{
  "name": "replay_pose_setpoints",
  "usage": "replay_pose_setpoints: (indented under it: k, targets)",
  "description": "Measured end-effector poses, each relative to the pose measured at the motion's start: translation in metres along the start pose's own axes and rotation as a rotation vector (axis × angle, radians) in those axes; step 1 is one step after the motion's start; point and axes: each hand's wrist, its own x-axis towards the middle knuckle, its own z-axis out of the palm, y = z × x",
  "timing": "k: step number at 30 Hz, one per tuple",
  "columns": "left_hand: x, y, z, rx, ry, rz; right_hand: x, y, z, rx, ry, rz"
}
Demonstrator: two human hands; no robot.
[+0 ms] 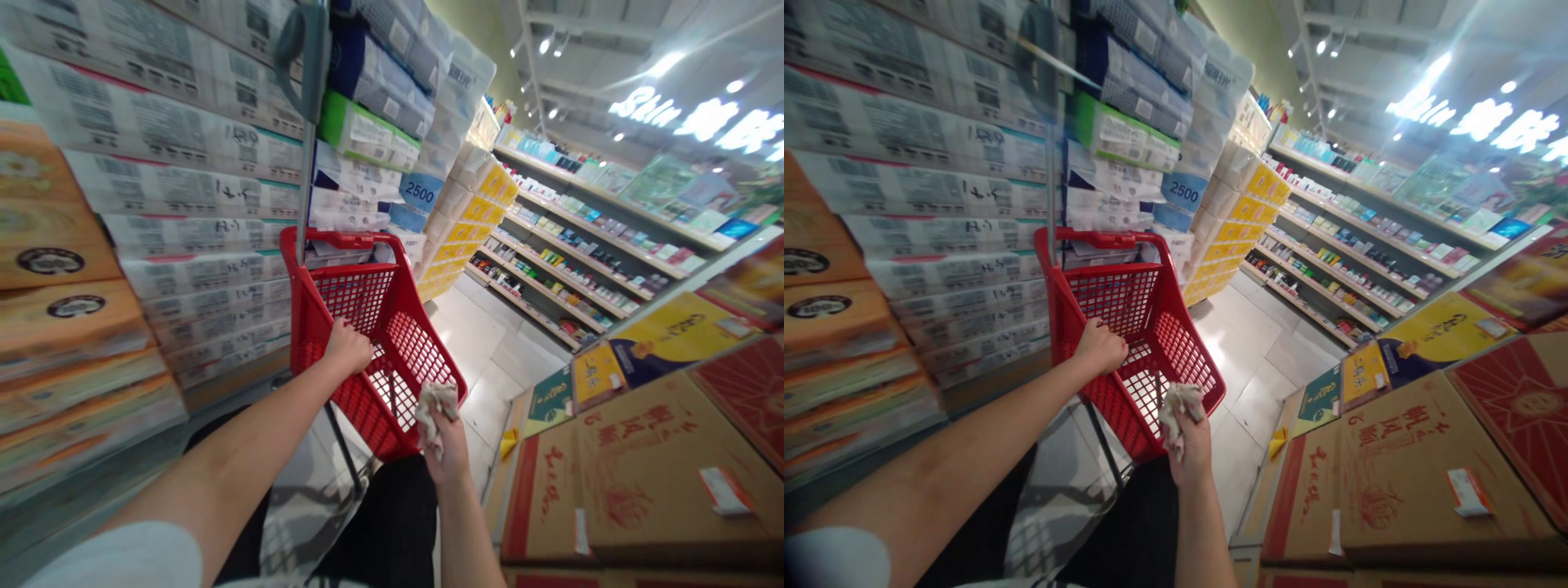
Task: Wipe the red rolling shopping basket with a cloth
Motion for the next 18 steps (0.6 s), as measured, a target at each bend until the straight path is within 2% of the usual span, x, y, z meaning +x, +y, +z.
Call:
replay_pose_setpoints:
  k: [2,4,7,9,12,15,18]
  targets:
    - [0.000,0.000,0.001,-0.002,0.006,-0.003,-0.004,0.004,0.005,-0.281,-0.105,-0.098]
    - [0.001,-0.001,0.003,-0.004,0.023,0.000,-0.011,0.015,0.012,-0.625,-0.169,-0.264]
    - [0.001,-0.002,0.005,-0.008,0.039,0.012,-0.021,0.032,0.019,-0.943,-0.171,-0.482]
    - [0.001,-0.002,0.007,-0.006,0.042,0.020,-0.022,0.039,0.021,-0.988,-0.187,-0.581]
    - [0.001,-0.002,0.008,-0.011,0.077,0.027,-0.012,0.041,0.025,-0.931,-0.210,-0.673]
    - [0.000,-0.001,0.010,-0.026,0.126,0.036,0.009,0.038,0.041,-0.926,-0.209,-0.592]
    - [-0.001,-0.002,0.006,-0.048,0.117,0.056,0.027,0.033,0.060,-0.997,-0.236,-0.515]
